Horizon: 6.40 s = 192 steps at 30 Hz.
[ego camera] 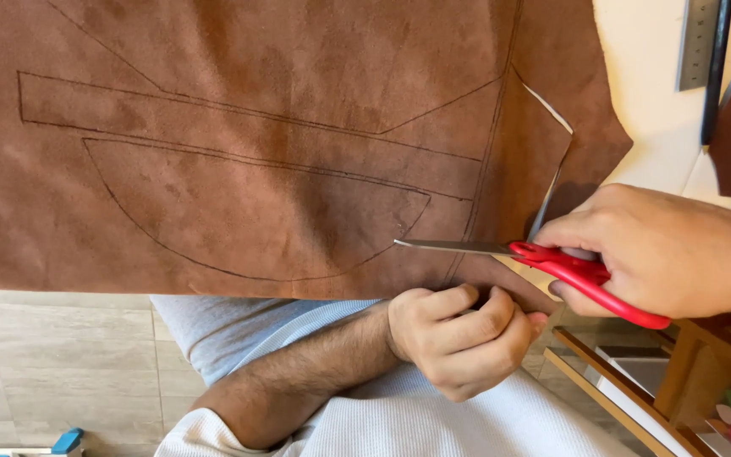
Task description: Tracing patterns onto a piece of leather using a ruler and pen, then cutting the leather with scissors.
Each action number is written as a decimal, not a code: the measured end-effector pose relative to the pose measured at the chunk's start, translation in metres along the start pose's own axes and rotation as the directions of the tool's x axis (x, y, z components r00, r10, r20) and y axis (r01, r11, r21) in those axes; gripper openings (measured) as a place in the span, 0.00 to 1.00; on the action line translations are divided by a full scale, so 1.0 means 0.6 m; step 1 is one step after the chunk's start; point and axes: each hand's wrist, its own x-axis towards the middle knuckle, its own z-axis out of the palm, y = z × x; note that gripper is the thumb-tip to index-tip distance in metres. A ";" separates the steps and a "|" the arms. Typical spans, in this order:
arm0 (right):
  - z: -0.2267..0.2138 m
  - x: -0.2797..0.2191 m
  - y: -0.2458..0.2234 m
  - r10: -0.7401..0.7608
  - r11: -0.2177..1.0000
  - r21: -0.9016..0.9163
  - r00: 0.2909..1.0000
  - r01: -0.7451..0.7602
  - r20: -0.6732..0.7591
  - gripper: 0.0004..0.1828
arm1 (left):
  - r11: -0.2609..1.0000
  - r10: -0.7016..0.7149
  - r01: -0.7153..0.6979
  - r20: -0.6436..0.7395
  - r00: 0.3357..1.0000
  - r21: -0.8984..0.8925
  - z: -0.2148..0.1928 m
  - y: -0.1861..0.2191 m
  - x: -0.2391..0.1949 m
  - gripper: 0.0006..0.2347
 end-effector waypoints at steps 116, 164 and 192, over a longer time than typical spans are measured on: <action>-0.033 -0.020 -0.081 0.314 0.949 -0.030 0.943 -0.313 0.108 0.06 | 0.900 -0.420 0.435 0.209 0.883 -0.030 -0.070 0.017 0.013 0.05; 0.196 0.040 -0.235 0.580 0.375 0.896 0.694 0.239 -0.428 0.04 | 0.813 -0.526 0.582 0.408 0.746 -0.016 -0.105 -0.007 0.017 0.11; 0.173 0.002 -0.170 0.429 0.518 0.848 0.824 0.112 -0.371 0.10 | 0.799 -0.579 0.599 0.332 0.745 0.050 -0.088 0.016 0.007 0.14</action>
